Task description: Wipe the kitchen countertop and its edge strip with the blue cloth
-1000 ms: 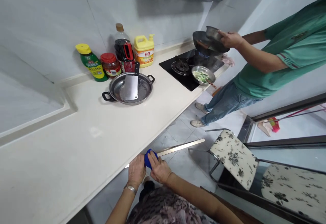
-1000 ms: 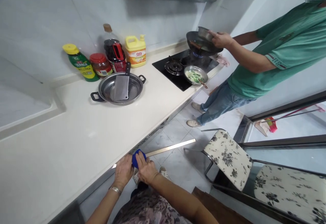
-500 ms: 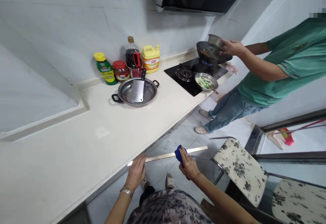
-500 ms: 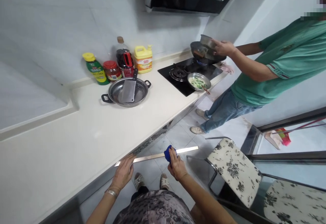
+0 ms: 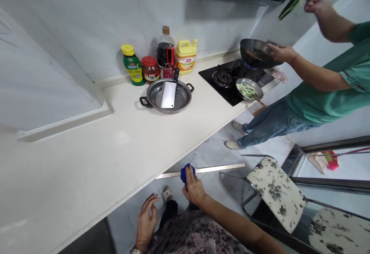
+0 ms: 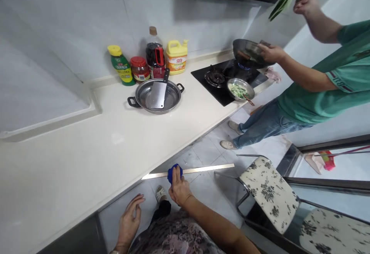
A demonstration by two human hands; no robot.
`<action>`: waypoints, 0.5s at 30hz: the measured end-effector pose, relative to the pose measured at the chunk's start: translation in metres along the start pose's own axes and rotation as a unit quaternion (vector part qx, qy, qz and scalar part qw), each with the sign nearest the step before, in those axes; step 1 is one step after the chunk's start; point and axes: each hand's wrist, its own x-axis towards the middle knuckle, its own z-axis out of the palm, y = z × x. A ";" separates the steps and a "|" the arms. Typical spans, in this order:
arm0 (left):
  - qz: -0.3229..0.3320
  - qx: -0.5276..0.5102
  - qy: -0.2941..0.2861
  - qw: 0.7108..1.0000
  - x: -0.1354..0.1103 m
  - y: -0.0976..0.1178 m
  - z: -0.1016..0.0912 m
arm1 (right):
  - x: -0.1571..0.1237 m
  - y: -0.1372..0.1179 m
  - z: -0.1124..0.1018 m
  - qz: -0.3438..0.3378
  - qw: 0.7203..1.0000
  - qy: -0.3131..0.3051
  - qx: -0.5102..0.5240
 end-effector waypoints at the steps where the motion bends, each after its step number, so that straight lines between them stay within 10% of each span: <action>1: -0.028 -0.013 -0.007 1.000 -0.005 -0.005 0.000 | 0.003 -0.013 -0.002 -0.015 1.000 -0.007 -0.004; 15: -0.068 -0.067 -0.017 0.995 -0.007 -0.015 -0.003 | 0.029 -0.108 -0.022 -0.091 0.993 -0.055 -0.049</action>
